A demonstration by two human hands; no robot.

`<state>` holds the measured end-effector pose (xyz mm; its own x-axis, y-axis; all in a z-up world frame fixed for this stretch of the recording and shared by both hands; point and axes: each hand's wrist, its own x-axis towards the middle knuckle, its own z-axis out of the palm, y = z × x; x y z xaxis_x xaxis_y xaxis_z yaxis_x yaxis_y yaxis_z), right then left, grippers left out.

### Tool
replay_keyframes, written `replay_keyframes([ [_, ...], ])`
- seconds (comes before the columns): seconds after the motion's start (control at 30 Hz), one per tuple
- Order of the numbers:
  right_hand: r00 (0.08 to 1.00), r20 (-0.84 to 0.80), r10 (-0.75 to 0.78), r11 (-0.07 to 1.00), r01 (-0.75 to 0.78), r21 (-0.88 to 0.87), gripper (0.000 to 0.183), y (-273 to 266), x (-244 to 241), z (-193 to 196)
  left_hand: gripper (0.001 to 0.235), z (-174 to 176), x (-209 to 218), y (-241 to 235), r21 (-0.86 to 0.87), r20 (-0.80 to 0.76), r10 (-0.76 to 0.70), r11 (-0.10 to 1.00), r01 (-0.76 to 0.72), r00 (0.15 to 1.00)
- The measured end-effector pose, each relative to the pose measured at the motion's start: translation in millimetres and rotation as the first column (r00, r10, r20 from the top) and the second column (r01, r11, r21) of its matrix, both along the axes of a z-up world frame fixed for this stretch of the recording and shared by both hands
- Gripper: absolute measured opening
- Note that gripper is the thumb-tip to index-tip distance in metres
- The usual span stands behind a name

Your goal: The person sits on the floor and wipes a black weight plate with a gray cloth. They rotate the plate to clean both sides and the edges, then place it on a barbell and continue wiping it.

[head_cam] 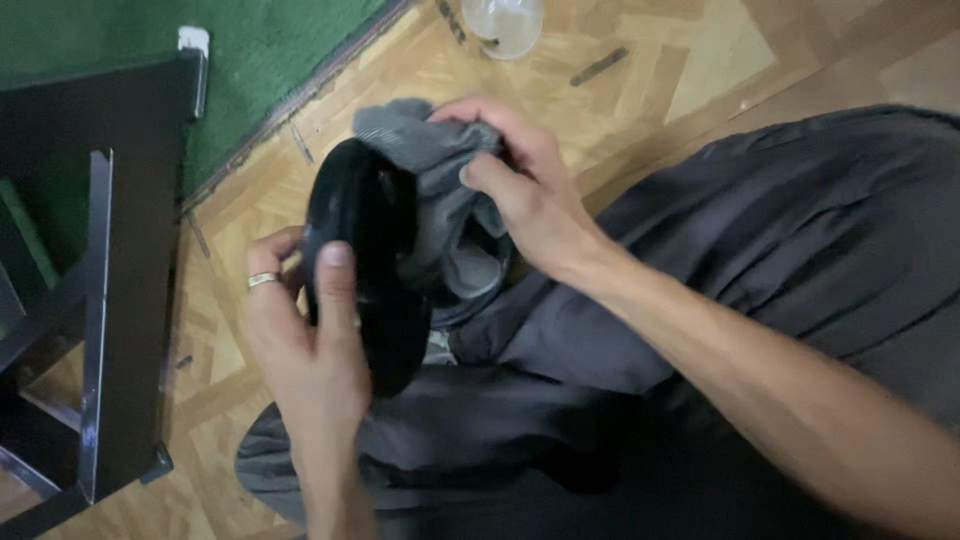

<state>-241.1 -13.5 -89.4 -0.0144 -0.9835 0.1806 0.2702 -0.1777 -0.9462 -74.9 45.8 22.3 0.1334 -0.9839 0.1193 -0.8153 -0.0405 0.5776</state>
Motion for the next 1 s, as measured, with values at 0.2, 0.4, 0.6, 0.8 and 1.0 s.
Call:
replay_keyframes([
  [0.2, 0.805, 0.578, 0.135, 0.938, -0.292, 0.188, 0.064, 5.1, 11.8, 8.9, 0.054, -19.1, 41.3, -18.1, 0.055, -0.349, 0.126, 0.992, -0.113, 0.929],
  [0.4, 0.942, 0.272, 0.198, 0.937, -0.263, 0.228, 0.068, 21.0, 42.7, 12.3, 0.066, -23.2, 42.9, -18.7, 0.061, -0.497, 0.129, 0.992, -0.114, 0.858],
  [0.6, 0.989, -0.146, 0.017, 0.968, -0.052, -0.245, 0.048, 63.5, 64.6, 22.7, 0.062, -29.7, 33.2, -7.9, -0.131, -0.305, -0.114, 0.988, 0.077, 0.945],
  [0.8, 0.905, -0.310, -0.292, 0.915, 0.170, -0.366, 0.036, -21.0, 79.2, -7.4, 0.060, -26.4, 19.1, 4.8, -0.197, -0.222, -0.120, 0.977, 0.076, 0.968],
  [1.0, 0.945, -0.252, -0.208, 0.895, 0.080, -0.439, 0.028, -4.0, 90.1, 30.8, 0.058, -31.9, 29.1, 5.9, -0.204, -0.286, -0.073, 0.979, 0.014, 0.955],
])
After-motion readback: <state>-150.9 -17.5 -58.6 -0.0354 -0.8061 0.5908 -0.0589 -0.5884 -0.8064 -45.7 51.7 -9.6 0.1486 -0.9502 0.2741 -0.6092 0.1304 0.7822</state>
